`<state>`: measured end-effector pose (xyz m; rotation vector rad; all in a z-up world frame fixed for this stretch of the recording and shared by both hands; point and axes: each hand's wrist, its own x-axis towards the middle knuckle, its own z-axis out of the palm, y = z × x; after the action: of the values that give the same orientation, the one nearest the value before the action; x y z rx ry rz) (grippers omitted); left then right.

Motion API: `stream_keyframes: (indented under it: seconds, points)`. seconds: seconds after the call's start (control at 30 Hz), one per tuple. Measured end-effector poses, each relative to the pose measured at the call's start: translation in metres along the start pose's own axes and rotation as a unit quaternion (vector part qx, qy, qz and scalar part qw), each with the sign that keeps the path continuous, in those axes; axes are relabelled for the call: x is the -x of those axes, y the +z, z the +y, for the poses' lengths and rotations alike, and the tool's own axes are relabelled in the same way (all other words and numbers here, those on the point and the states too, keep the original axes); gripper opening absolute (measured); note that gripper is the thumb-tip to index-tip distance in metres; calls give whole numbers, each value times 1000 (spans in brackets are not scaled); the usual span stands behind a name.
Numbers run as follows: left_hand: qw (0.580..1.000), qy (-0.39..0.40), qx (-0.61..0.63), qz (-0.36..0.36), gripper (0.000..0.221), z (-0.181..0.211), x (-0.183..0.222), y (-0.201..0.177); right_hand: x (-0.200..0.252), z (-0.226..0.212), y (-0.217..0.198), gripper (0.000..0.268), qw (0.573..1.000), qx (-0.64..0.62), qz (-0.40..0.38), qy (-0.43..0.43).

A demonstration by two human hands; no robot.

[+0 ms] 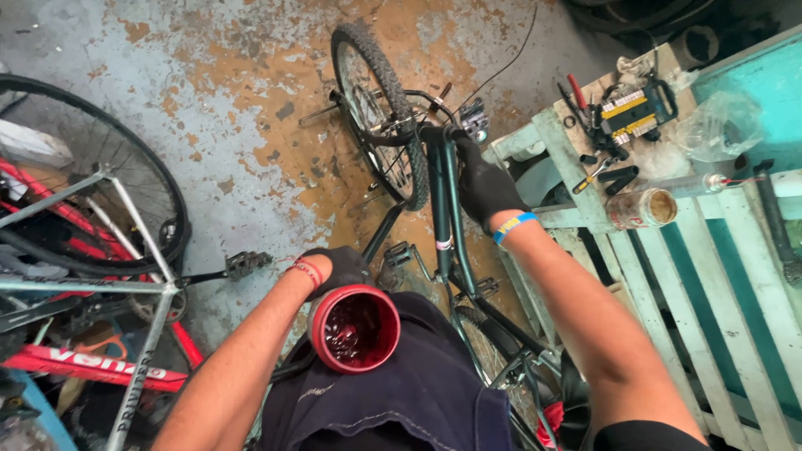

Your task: Installing a handlebar onto a bicycle stem by removing and replacing the stem faceplate and bolts using an allen wrench.

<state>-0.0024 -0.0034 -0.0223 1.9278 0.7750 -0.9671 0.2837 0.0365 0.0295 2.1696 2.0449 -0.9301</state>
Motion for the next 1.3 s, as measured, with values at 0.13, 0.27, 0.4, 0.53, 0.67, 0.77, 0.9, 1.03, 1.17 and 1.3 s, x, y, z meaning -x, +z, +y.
stream_keyframes:
  seconds: [0.13, 0.27, 0.4, 0.53, 0.67, 0.77, 0.9, 1.03, 1.17, 1.3]
  points:
    - [996, -20, 87, 4, 60, -6, -14, -3, 51, -31, -23, 51, 960, -281, 1, 5]
    - [999, 11, 29, 15, 57, -7, -19, -2, 107, -66, -51, 49, 840, -519, -112, -114]
    - [995, 68, -59, 33, 55, -6, -26, -4, 144, -74, -37, 64, 839, -476, -191, -181]
    - [997, 66, -14, 37, 53, 3, -21, -8, 168, -92, -16, 71, 829, -445, -198, -275]
    - [995, 79, -41, 34, 56, 10, 4, -11, 172, -96, 3, 70, 853, -393, -193, -285]
    - [992, 87, -79, 33, 56, 6, 12, -9, 193, -103, 14, 75, 913, -192, -124, -338]
    - [985, 98, -139, 37, 55, -4, 23, -2, 220, -112, 11, 93, 862, 110, -117, -481]
    - [979, 108, -165, 40, 55, -6, 26, 18, 228, -128, -12, 100, 837, 160, -197, -485]
    - [990, 104, -78, 47, 53, -15, 11, 30, 223, -142, -17, 91, 867, 159, -140, -451]
    - [988, 115, -82, 60, 51, -16, 10, 31, 225, -156, -4, 84, 852, 138, -118, -491]
